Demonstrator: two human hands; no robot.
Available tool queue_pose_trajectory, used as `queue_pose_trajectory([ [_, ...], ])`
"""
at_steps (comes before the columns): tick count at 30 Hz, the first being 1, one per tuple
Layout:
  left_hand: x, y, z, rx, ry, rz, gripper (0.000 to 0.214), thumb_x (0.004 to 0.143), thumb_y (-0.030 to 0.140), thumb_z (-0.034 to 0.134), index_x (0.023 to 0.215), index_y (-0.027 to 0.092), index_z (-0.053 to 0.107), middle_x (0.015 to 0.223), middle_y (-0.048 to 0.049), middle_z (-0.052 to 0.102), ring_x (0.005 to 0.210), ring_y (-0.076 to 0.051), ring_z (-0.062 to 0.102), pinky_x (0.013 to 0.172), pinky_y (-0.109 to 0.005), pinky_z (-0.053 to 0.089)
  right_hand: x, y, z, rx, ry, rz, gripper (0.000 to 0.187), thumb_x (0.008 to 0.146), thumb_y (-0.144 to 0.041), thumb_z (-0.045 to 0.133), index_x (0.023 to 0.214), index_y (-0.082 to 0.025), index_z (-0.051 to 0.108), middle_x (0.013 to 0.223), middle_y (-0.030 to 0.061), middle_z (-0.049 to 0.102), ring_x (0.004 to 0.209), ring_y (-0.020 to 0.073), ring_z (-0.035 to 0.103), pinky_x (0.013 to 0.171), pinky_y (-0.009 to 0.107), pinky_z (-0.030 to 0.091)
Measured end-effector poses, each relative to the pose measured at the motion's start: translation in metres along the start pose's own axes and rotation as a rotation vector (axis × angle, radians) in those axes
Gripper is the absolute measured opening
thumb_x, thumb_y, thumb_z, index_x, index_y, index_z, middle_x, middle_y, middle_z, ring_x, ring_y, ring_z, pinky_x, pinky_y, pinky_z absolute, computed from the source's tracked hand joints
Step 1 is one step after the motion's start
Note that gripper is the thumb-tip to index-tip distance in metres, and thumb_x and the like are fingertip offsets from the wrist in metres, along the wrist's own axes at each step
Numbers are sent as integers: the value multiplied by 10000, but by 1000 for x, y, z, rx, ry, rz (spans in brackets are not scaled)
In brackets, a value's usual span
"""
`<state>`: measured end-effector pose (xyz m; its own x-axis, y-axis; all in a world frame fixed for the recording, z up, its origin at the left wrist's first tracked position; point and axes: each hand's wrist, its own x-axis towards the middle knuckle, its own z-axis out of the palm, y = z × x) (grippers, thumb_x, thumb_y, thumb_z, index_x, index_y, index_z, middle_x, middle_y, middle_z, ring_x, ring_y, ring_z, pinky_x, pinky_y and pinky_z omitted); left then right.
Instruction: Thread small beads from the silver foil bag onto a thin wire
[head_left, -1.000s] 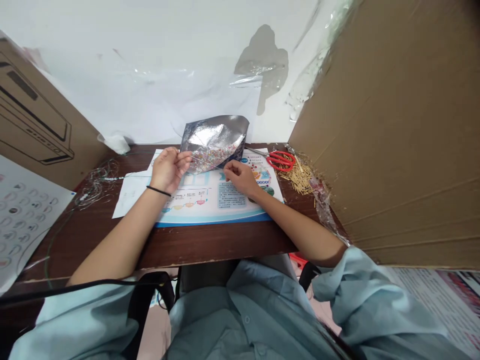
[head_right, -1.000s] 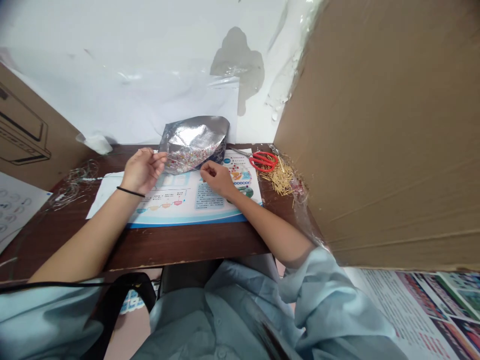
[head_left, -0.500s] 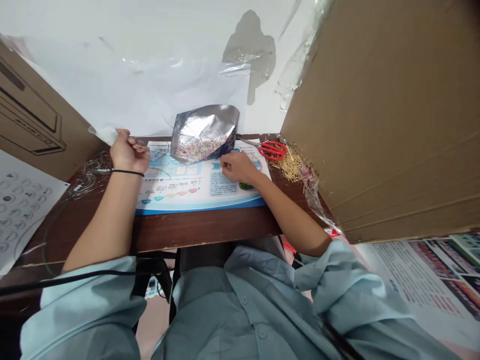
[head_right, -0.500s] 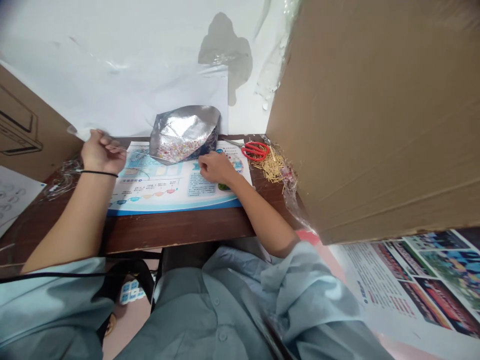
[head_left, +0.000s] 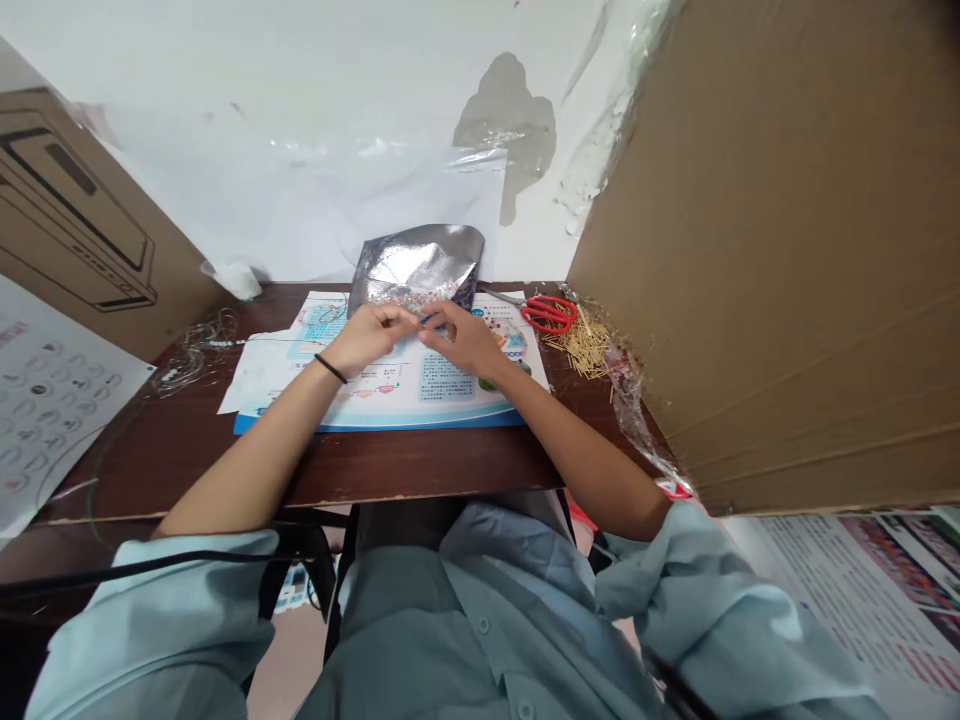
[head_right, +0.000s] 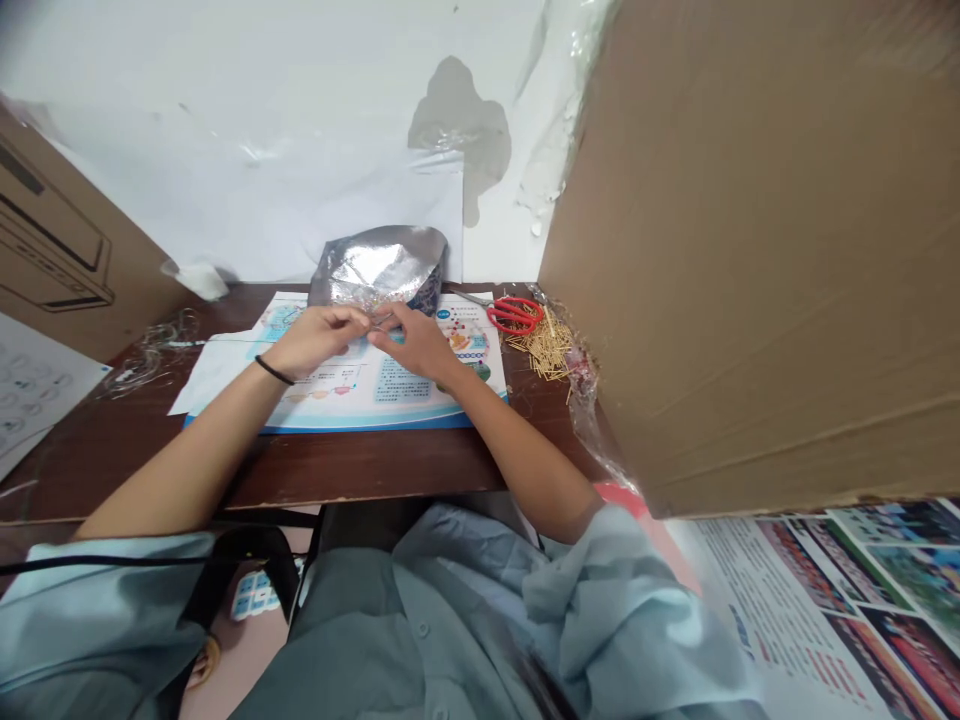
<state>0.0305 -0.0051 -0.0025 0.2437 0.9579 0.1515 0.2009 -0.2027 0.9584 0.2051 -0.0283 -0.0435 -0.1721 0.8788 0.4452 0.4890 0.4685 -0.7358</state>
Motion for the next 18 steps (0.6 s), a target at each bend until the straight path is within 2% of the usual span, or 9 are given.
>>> queue_pose_trajectory([
  [4,-4,-13,3,98,-77,7,67,649,247,744,698,208,721,632,-7,647,526,-113,491,452,-217,331,-2,2,8,-10,14,16,76,847,-240,604,911,-206,627,810,-2,674,708,125,535,700,285,412],
  [7,1,-21,-6,105,-73,12,65,623,217,767,649,187,714,561,-3,611,471,-92,443,438,-220,307,-3,6,9,-74,42,-6,42,847,-207,587,821,-204,621,763,-7,648,724,135,529,714,285,401],
  [9,8,-22,-17,152,-22,-5,77,613,201,775,625,170,705,530,-4,593,467,-94,460,452,-221,339,-3,9,9,-108,65,-18,71,851,-196,566,797,-208,609,757,-5,636,735,143,521,724,288,396],
  [11,16,-19,-28,274,74,-50,86,659,232,742,640,159,701,547,-9,605,487,-107,509,487,-224,394,-2,13,8,-119,81,-32,97,857,-186,542,782,-208,599,772,-1,634,745,147,517,733,288,393],
  [14,28,-11,-36,565,87,-111,119,733,253,664,725,149,722,623,-28,656,605,-149,615,628,-248,483,0,18,8,-128,127,-43,125,855,-165,511,764,-202,588,803,6,634,759,149,518,747,286,390],
  [18,52,-5,-21,936,-32,-2,221,752,197,616,889,103,762,852,-95,732,897,-222,649,870,-261,460,0,20,10,-144,184,-16,124,853,-177,505,765,-201,590,798,7,627,747,148,517,735,279,387],
])
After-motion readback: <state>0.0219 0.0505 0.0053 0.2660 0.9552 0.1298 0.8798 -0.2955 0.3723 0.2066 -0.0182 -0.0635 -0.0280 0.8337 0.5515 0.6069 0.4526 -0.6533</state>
